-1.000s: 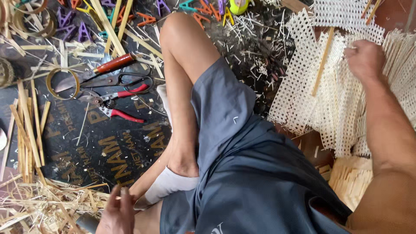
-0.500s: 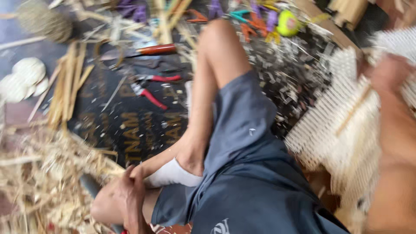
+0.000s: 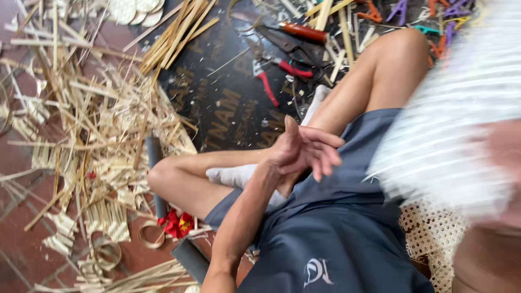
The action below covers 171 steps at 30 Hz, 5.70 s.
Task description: The person sits on the workshop floor cutting thin bamboo strips with pliers, marking a strip with a marker, and wrapping woven perforated bamboo mesh around cylindrical forms. They press and fit the mesh onto the cylinders and trim the mesh edges with scissors.
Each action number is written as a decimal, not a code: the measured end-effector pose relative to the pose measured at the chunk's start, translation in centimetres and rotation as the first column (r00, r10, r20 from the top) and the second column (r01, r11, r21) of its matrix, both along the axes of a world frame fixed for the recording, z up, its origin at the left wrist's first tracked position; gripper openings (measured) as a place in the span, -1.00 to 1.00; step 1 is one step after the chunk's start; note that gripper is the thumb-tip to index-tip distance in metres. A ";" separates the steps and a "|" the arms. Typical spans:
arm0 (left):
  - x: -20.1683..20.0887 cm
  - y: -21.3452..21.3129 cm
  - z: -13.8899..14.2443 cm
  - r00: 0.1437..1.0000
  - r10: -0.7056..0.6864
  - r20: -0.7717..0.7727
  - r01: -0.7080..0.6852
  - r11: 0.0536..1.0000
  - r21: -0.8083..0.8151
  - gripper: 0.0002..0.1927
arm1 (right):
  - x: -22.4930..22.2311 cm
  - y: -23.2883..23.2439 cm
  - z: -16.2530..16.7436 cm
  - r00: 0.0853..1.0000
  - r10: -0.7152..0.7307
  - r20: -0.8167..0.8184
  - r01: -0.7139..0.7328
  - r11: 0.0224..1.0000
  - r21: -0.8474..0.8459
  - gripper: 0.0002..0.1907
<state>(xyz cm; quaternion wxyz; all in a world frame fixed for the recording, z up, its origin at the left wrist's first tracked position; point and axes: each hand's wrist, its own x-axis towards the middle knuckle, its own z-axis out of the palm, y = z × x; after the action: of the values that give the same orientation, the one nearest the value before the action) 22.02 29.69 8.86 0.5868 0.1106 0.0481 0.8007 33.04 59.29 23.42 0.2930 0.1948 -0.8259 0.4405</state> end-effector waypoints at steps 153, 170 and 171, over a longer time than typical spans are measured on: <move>1.7 -17.6 2.9 0.050 0.998 -0.032 -0.921 0.034 -0.388 -0.52 | -21.7 -28.9 -13.7 0.771 0.354 0.529 -0.448 0.892 0.056 -0.39; 0.5 -24.2 -1.2 0.161 0.961 -0.225 -0.890 0.043 -0.454 -0.40 | -15.9 -24.8 -5.1 0.282 0.868 0.409 -0.733 0.470 -0.492 -0.92; 0.6 -24.4 -0.8 0.153 0.954 -0.258 -0.897 0.024 -0.442 -0.39 | -15.0 -25.0 -6.3 0.331 0.811 0.482 -0.591 0.576 -0.564 -0.90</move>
<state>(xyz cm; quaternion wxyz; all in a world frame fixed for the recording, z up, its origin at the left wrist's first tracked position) 22.57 5.30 8.04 -0.0692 -0.1487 0.2816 0.9454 18.07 34.33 17.07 -0.2422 0.3075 -0.6251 0.6753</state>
